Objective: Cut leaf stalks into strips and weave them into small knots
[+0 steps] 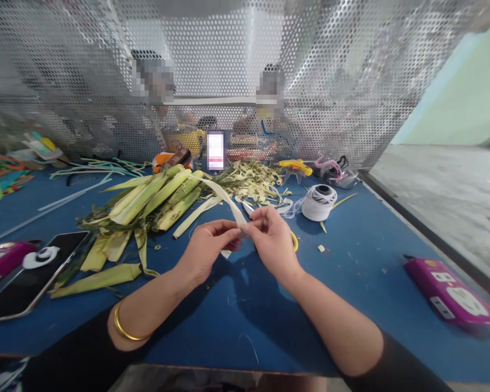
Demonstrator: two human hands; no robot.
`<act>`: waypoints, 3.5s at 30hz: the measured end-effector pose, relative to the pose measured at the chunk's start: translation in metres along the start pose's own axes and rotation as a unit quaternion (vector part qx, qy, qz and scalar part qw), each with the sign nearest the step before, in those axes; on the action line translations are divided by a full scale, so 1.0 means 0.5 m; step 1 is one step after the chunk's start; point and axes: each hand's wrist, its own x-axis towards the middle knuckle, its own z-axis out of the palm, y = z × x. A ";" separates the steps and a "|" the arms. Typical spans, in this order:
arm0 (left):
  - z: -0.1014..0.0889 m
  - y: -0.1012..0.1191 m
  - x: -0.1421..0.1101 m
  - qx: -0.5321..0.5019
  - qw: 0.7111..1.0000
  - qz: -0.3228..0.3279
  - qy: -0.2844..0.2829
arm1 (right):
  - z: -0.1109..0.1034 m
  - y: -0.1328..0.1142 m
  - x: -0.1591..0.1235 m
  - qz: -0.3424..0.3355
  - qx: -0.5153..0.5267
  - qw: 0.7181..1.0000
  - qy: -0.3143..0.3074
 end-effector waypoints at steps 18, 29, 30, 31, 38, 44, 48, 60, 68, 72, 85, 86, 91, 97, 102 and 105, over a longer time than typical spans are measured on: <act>0.000 -0.001 -0.003 0.071 0.994 0.075 0.031 | 0.001 0.002 0.006 0.023 -0.022 0.999 -0.004; 0.003 0.011 -0.002 -0.020 0.999 -0.028 0.005 | -0.006 0.000 0.002 -0.083 -0.094 0.991 -0.055; 0.001 0.013 -0.001 -0.031 0.999 -0.036 0.003 | -0.007 -0.003 0.001 -0.100 -0.103 0.988 -0.063; -0.001 0.015 -0.001 -0.043 0.998 -0.044 0.001 | -0.008 -0.006 0.001 -0.118 -0.115 0.984 -0.071; -0.015 0.022 0.006 -0.147 0.982 -0.115 -0.022 | -0.020 -0.020 0.003 -0.213 -0.220 0.946 -0.108; -0.017 0.028 0.006 -0.183 0.969 -0.164 -0.037 | -0.023 -0.023 0.003 -0.244 -0.258 0.930 -0.097; -0.011 0.021 0.001 -0.136 0.986 -0.097 -0.031 | -0.020 -0.018 0.000 -0.203 -0.235 0.949 -0.063; 0.007 0.001 -0.007 0.016 0.998 0.057 0.028 | -0.011 -0.004 0.001 -0.070 -0.137 0.988 -0.015; 0.007 -0.007 -0.001 0.015 0.998 0.052 0.026 | -0.010 -0.001 0.003 -0.059 -0.112 0.992 -0.028; 0.006 0.000 -0.003 -0.005 1.000 0.017 0.024 | -0.011 -0.005 0.003 -0.099 -0.130 0.985 -0.052; 0.004 0.011 -0.004 -0.103 0.992 -0.064 0.018 | -0.016 -0.001 -0.001 -0.216 -0.246 0.943 -0.059; 0.004 0.010 -0.004 -0.104 0.993 -0.060 0.022 | -0.016 -0.002 -0.001 -0.217 -0.245 0.943 -0.059; 0.004 0.006 -0.005 -0.102 0.994 -0.044 0.019 | -0.013 -0.004 -0.001 -0.207 -0.230 0.949 -0.057; 0.009 0.002 -0.006 -0.080 0.996 -0.003 0.030 | -0.010 -0.001 -0.003 -0.154 -0.198 0.968 -0.026; 0.014 -0.002 -0.005 -0.051 0.998 0.024 0.038 | -0.006 -0.003 -0.004 -0.105 -0.174 0.979 -0.017; 0.015 -0.005 -0.004 -0.041 0.998 0.028 0.043 | -0.005 -0.003 -0.004 -0.098 -0.167 0.981 -0.013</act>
